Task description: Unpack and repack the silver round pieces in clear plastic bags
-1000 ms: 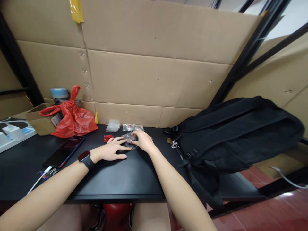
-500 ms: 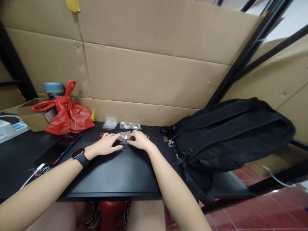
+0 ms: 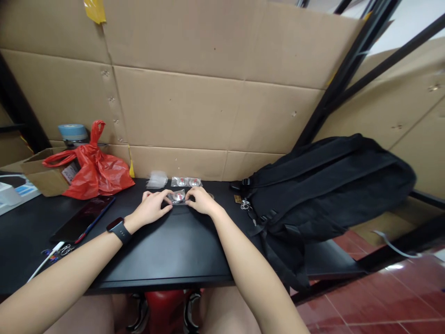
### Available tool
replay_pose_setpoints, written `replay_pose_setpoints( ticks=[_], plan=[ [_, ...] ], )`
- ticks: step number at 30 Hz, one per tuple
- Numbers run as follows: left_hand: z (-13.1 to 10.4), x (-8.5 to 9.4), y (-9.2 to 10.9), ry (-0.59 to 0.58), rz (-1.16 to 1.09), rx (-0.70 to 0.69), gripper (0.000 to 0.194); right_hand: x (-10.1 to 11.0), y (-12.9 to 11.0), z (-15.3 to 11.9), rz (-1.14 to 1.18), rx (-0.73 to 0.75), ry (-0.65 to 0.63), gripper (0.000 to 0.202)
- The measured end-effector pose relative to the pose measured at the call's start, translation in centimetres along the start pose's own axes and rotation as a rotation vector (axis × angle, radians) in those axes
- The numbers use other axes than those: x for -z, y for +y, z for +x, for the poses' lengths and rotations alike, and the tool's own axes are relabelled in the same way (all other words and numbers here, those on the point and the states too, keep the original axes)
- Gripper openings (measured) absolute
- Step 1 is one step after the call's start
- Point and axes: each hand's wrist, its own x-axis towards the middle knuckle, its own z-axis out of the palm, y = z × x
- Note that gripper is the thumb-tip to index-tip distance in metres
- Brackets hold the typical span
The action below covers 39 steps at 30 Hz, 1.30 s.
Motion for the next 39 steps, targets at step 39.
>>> replay_pose_setpoints(
  ticks=[39],
  plan=[
    [0.3, -0.3, 0.1, 0.042, -0.008, 0.114, 0.026, -0.5, -0.7, -0.1, 0.297, -0.181, 0.043, 0.048]
  ],
)
